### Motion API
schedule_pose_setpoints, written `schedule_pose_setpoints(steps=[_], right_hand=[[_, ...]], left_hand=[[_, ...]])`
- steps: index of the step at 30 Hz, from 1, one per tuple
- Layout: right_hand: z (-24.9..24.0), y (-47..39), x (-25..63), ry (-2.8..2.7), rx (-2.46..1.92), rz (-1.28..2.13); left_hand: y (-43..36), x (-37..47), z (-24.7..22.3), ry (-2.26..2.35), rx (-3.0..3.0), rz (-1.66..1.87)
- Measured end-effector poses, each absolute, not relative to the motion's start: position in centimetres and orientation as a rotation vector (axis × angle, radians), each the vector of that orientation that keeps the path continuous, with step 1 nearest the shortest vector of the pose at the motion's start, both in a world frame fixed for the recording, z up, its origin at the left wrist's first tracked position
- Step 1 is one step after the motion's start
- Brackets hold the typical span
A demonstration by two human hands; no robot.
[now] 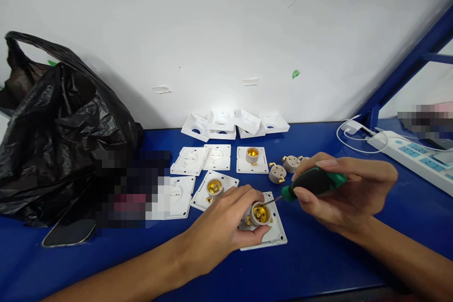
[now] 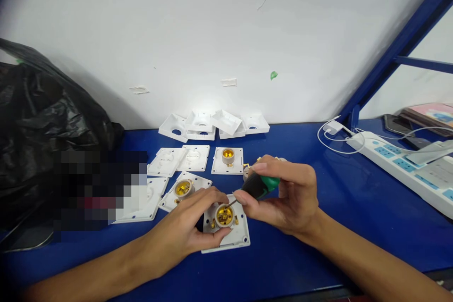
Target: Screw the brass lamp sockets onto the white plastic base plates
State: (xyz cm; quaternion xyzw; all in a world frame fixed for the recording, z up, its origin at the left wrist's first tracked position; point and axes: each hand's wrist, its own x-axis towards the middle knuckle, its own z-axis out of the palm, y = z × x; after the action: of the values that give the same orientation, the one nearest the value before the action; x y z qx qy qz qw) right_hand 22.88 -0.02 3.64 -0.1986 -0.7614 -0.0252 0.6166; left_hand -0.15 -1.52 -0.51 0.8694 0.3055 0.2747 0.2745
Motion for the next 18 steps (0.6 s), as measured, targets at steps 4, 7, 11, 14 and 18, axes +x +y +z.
schedule_pose_setpoints(steps=[4, 7, 11, 14, 18], right_hand=[[3.91, 0.01, 22.21, -1.764, -0.425, -0.004], [3.89, -0.04, 21.84, -1.767, -0.421, 0.02], [3.64, -0.12, 21.83, -1.752, -0.415, 0.007], [3.56, -0.16, 21.9, -1.756, -0.421, 0.005], [3.65, -0.22, 21.9, -1.749, -0.414, 0.016]], left_hand=[[-1.59, -0.14, -0.33, 0.836, 2.32, 0.724], [-1.61, -0.09, -0.21, 0.849, 2.312, 0.717], [-1.57, -0.11, -0.22, 0.833, 2.306, 0.73], [-1.54, -0.14, -0.37, 0.825, 2.309, 0.727], [-1.51, -0.12, -0.58, 0.823, 2.314, 0.741]])
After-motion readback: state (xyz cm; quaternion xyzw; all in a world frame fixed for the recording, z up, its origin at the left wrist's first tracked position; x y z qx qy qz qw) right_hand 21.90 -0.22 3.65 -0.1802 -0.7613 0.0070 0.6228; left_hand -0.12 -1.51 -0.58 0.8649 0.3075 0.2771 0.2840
